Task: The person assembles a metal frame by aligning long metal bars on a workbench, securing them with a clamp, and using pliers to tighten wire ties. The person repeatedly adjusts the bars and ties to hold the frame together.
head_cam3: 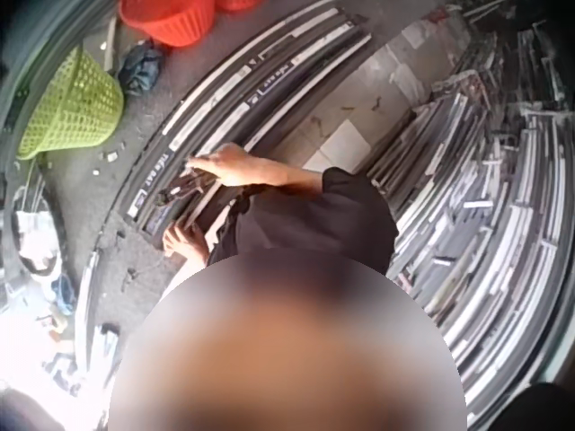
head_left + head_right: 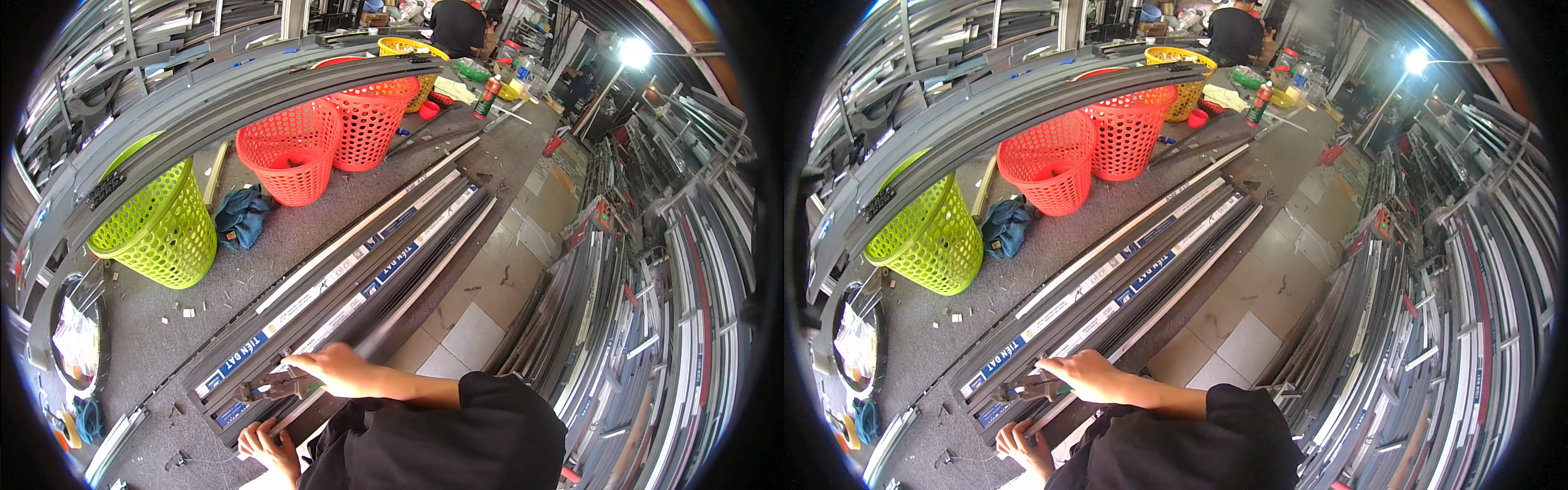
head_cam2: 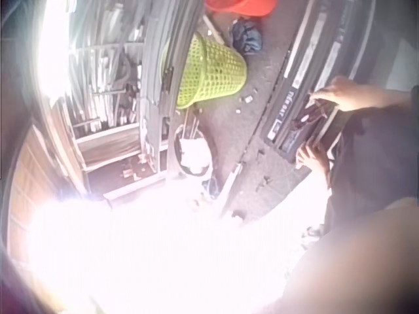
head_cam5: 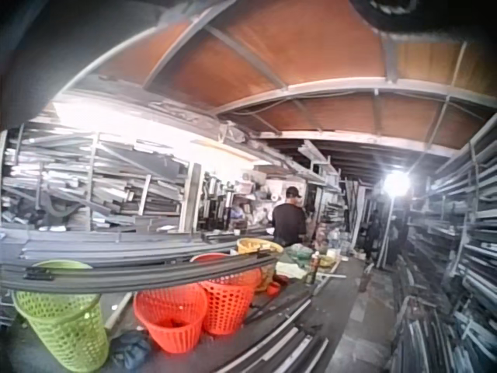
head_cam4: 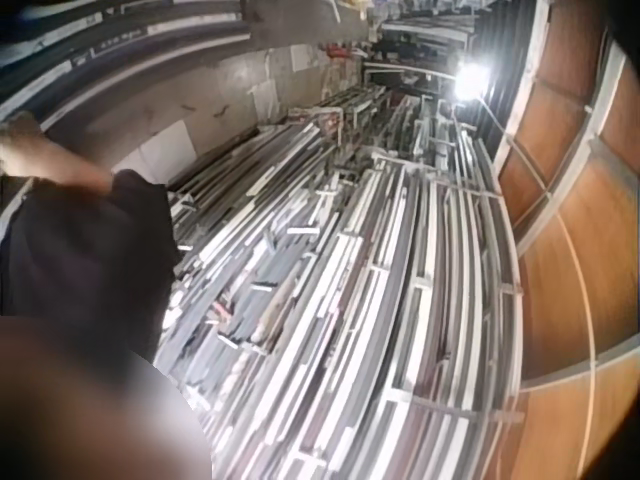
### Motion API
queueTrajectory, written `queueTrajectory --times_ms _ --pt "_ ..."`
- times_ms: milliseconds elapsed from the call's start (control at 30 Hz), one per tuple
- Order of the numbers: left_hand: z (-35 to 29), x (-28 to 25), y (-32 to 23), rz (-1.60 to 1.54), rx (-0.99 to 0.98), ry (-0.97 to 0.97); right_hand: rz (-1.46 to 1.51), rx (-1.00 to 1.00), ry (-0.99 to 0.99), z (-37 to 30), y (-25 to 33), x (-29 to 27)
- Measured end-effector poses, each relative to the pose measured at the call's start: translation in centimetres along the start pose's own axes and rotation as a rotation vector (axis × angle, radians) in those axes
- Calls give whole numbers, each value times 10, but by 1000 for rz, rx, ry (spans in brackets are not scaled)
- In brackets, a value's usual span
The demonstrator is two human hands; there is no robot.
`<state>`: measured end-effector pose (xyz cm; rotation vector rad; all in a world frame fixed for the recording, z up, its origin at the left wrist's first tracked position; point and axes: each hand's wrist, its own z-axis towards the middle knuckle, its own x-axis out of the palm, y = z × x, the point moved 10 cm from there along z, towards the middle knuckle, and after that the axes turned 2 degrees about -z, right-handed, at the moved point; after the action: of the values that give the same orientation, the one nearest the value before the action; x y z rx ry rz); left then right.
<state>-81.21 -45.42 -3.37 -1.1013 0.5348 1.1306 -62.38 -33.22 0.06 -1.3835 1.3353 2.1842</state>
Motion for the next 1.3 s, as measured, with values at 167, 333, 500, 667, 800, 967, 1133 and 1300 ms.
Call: queueTrajectory --times_ms 167,333,500,667,800,967,1133,1300 --pt "-17 1 4 -61 19 -88 -22 42 -191 -19 3 -12" --pt "-29 -14 -13 -9 158 -90 -40 -53 -292 -33 19 -26" --pt "-39 -32 -11 54 34 -52 -97 2 -144 -42 12 -11" --pt "-58 -25 -11 -14 43 -82 86 137 -46 -34 12 -11" --pt "-65 -22 -6 -148 -7 -184 137 106 114 0 52 -8" --pt "-65 -9 -14 -39 -35 -140 151 -91 464 41 130 27" --pt "-61 -8 -16 -92 -106 -180 -79 -310 602 46 181 57" --pt "-50 -8 -15 -134 -144 -184 -166 -458 545 39 194 68"
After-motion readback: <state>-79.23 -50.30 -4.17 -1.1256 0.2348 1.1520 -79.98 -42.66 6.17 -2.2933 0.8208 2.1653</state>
